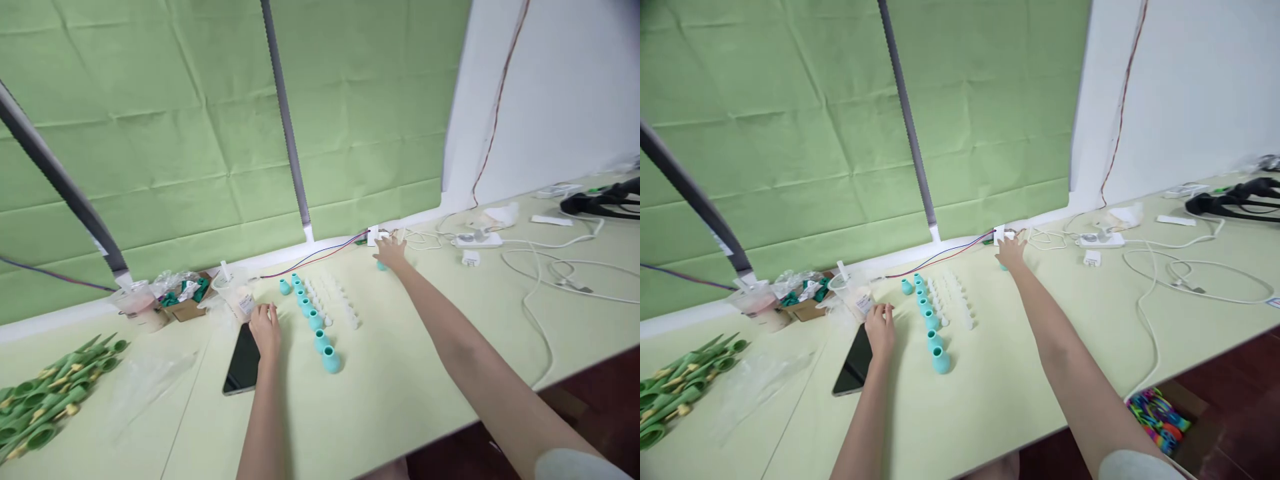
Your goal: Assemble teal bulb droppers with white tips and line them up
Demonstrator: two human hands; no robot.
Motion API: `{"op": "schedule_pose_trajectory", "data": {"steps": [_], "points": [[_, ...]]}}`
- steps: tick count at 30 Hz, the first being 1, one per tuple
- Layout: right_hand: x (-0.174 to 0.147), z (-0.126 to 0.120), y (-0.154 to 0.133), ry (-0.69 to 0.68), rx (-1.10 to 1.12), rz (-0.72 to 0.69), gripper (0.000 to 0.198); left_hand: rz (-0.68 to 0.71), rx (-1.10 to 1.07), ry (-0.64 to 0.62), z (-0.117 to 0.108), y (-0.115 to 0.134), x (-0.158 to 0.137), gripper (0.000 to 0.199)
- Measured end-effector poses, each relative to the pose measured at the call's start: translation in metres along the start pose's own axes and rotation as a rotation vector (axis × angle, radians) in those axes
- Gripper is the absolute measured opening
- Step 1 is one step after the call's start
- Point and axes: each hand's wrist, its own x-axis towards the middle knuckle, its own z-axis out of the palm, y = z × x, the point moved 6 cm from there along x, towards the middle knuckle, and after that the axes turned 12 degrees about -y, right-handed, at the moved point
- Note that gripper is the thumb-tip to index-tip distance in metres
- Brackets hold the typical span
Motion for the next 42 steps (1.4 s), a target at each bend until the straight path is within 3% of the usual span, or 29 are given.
{"op": "schedule_pose_trajectory", "data": {"steps": [3, 6, 9, 12, 15, 17, 19, 25, 29, 36, 42], "points": [[-0.012, 0.010, 0.019, -0.059, 0.052, -0.022, 0.033, 0.016, 0.016, -0.030, 0.001, 0.004, 0.000, 0.035], [-0.028, 0.004, 0.007, -0.013, 0.167, -0.105, 0.035, 0.052, 0.032, -0.046, -0.001, 0.010, 0.000, 0.033], [-0.052, -0.016, -0.026, 0.037, 0.592, -0.361, 0.041, 0.122, 0.021, -0.038, -0.009, 0.028, -0.001, 0.030], [-0.084, -0.031, -0.062, 0.010, 1.037, -0.579, 0.037, 0.281, -0.003, 0.014, -0.023, 0.065, -0.008, 0.030], [-0.120, -0.028, -0.099, -0.123, 1.274, -0.702, 0.025, 0.507, 0.082, -0.003, -0.029, 0.109, -0.022, 0.046], [-0.143, -0.021, -0.120, -0.214, 1.298, -0.784, 0.023, 0.598, 0.147, -0.080, -0.024, 0.127, -0.031, 0.043], [-0.160, -0.017, -0.131, -0.199, 1.259, -0.824, 0.020, 0.635, 0.205, -0.121, -0.018, 0.135, -0.038, 0.036], [-0.185, -0.035, -0.121, 0.345, 0.771, -0.842, 0.011, 0.623, 0.309, -0.109, -0.016, 0.133, -0.042, 0.028], [-0.191, -0.041, -0.120, 0.494, 0.490, -0.888, 0.010, 0.690, 0.390, -0.065, -0.019, 0.139, -0.046, 0.029], [-0.194, -0.037, -0.126, 0.505, 0.164, -0.942, 0.015, 0.780, 0.527, -0.069, -0.014, 0.139, -0.050, 0.031], [-0.187, -0.028, -0.129, 0.395, 0.114, -0.945, 0.016, 0.819, 0.561, -0.078, -0.011, 0.137, -0.050, 0.032]]}}
